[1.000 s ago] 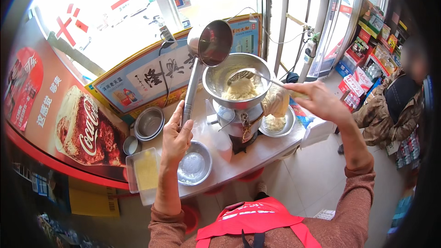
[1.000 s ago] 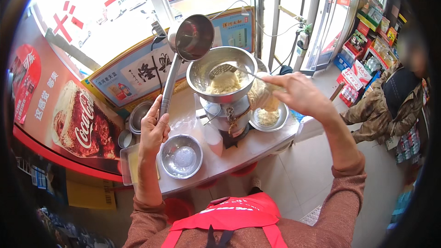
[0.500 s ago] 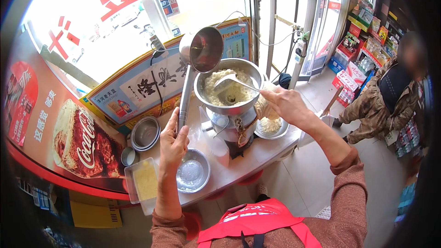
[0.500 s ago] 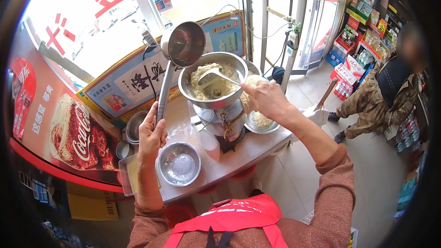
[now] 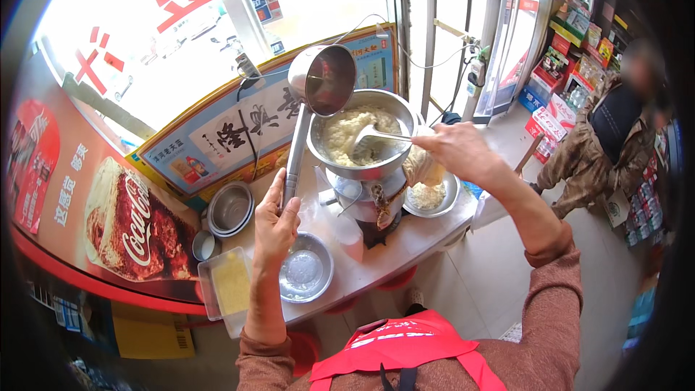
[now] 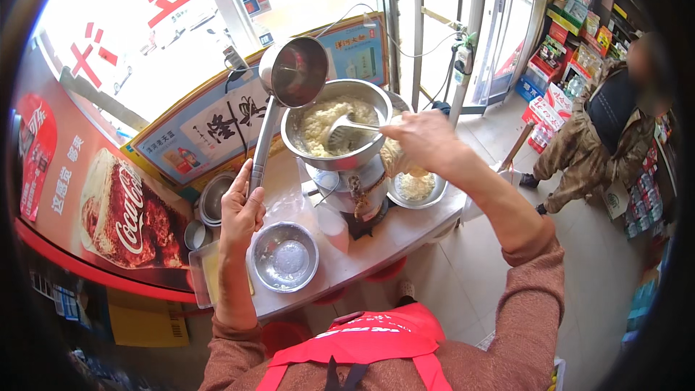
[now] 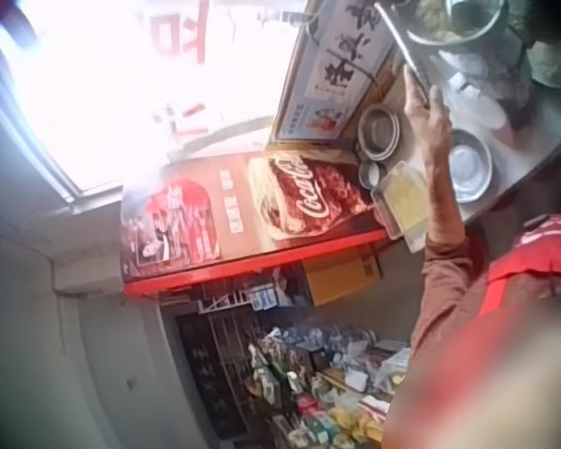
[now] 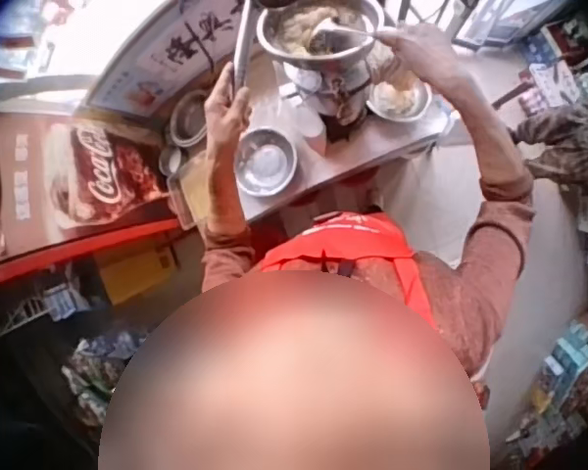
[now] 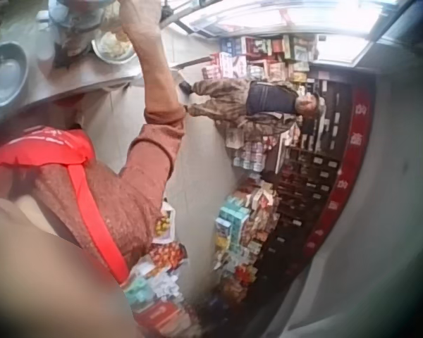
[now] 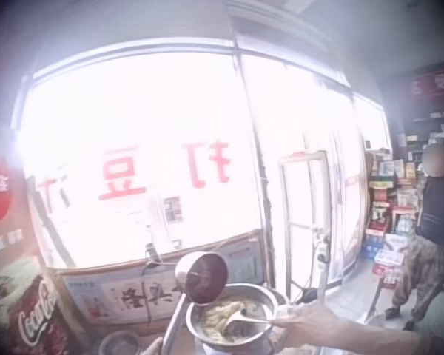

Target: The person operates a grinding machine to process soybeans into a paste. They add soybeans and water to the machine, stir the mixture, and then scoop the resulting paste into a plastic bag for packaging.

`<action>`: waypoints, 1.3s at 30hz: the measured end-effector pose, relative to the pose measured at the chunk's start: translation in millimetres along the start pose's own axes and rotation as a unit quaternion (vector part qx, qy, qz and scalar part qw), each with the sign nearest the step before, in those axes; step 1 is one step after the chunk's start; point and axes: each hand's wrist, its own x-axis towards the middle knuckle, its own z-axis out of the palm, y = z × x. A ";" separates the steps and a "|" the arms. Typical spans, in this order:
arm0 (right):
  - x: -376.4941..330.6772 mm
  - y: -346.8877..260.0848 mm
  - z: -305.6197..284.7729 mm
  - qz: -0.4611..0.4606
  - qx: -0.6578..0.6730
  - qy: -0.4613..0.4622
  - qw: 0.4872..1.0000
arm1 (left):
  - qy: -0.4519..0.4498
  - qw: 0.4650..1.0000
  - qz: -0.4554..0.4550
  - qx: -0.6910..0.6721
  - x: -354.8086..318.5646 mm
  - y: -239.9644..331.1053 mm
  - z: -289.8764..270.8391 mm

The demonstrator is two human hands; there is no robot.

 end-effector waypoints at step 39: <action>38.7 140.7 40.6 -0.255 0.064 0.155 0.952 | 0.166 0.982 -0.057 0.064 -15.8 29.3 64.8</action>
